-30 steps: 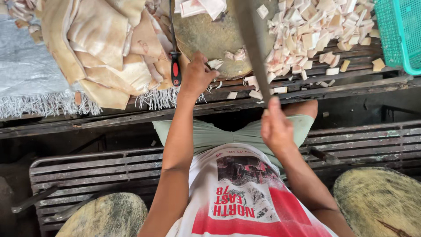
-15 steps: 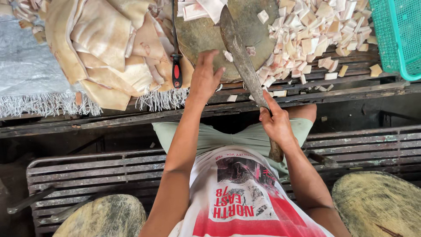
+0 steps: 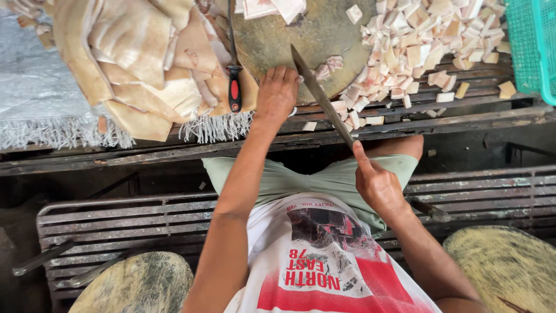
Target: The person uses a large knife to cut sheets of animal hide into small squares on a circular wooden block. The person handles the large sheets by hand, positions them on the block, and strikes them with the knife, placing the finished small pieces into a pile.
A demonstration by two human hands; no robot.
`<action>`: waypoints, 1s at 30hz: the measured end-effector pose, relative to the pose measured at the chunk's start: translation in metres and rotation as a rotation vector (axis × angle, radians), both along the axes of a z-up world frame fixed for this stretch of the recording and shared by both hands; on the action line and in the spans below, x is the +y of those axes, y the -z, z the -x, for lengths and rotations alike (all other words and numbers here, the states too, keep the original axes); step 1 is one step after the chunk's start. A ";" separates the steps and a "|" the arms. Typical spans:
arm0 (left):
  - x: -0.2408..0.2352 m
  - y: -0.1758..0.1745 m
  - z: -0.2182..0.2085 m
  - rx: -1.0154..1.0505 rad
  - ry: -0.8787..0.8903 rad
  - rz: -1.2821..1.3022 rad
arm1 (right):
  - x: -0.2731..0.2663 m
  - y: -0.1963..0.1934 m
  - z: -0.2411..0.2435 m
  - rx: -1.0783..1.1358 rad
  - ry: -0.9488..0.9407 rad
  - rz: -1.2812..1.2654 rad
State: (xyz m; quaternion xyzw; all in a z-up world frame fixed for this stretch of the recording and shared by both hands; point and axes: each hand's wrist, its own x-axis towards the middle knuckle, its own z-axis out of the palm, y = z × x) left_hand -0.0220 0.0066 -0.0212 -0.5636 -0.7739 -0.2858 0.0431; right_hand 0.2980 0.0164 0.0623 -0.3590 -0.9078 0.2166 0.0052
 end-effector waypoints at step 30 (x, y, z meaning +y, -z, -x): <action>0.098 0.001 0.126 0.110 0.018 0.233 | 0.153 0.022 -0.019 0.407 0.296 -0.174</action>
